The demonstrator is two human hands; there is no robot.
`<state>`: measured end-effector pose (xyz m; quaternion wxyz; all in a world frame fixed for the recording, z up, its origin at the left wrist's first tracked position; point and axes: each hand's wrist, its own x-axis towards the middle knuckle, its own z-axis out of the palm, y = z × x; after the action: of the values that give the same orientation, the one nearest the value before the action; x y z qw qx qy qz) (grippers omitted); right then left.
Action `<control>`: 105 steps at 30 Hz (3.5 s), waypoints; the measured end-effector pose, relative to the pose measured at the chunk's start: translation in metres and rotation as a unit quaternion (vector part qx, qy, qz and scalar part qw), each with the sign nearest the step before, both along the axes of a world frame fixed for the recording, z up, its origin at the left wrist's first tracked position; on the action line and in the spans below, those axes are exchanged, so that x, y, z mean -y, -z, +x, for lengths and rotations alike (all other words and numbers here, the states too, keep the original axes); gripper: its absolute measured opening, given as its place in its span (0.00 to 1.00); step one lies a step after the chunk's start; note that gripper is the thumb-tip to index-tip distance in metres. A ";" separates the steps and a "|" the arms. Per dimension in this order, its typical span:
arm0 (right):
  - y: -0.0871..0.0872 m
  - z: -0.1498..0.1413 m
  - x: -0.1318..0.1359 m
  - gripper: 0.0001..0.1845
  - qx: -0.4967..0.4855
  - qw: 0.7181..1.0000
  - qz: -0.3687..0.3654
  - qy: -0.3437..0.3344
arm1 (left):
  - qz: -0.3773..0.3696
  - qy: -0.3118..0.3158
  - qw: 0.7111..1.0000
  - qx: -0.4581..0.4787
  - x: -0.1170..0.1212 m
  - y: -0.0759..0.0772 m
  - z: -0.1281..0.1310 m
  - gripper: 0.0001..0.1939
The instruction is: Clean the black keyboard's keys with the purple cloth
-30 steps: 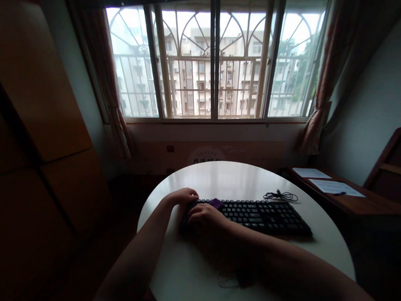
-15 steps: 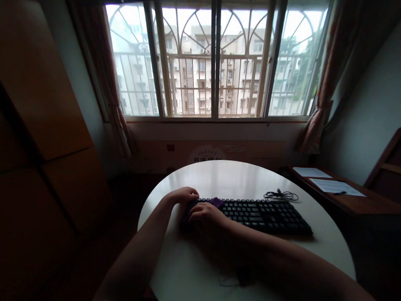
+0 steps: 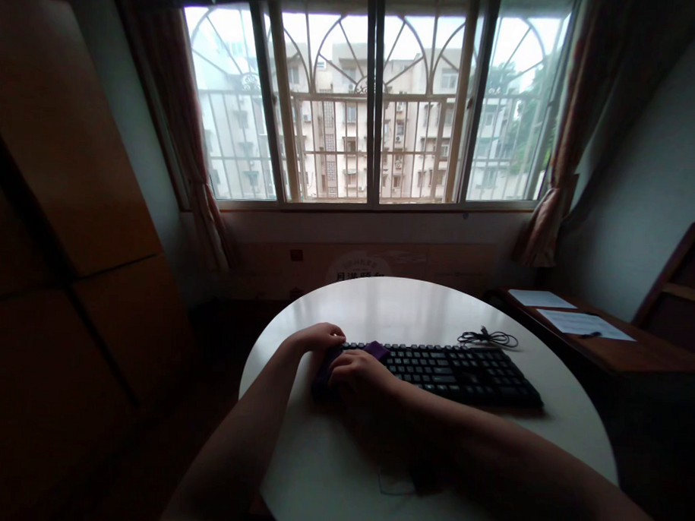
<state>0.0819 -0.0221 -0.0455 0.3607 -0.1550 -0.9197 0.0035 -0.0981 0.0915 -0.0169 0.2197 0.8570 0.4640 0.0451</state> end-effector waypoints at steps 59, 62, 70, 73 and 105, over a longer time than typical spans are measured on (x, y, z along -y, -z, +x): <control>-0.001 0.000 0.001 0.07 0.023 1.000 0.007 0.007 | 0.012 -0.012 1.000 -0.019 0.012 -0.010 0.006 0.21; 0.000 0.000 0.000 0.07 0.025 1.000 0.008 0.002 | 0.014 -0.015 1.000 -0.021 0.012 -0.010 0.006 0.21; -0.002 0.000 0.002 0.09 0.030 1.000 0.004 0.005 | 0.020 -0.012 0.999 -0.027 0.013 -0.011 0.007 0.20; -0.003 0.000 0.003 0.09 0.027 1.000 0.003 0.006 | 0.021 -0.014 0.999 -0.031 0.013 -0.011 0.008 0.20; -0.004 0.000 0.005 0.09 0.027 1.000 -0.003 0.000 | 0.031 -0.017 0.999 -0.038 0.010 -0.007 0.008 0.20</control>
<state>0.0819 -0.0268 -0.0414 0.3352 -0.1560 -0.9291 0.0018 -0.0898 0.0811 -0.0096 0.1743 0.8566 0.4847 0.0306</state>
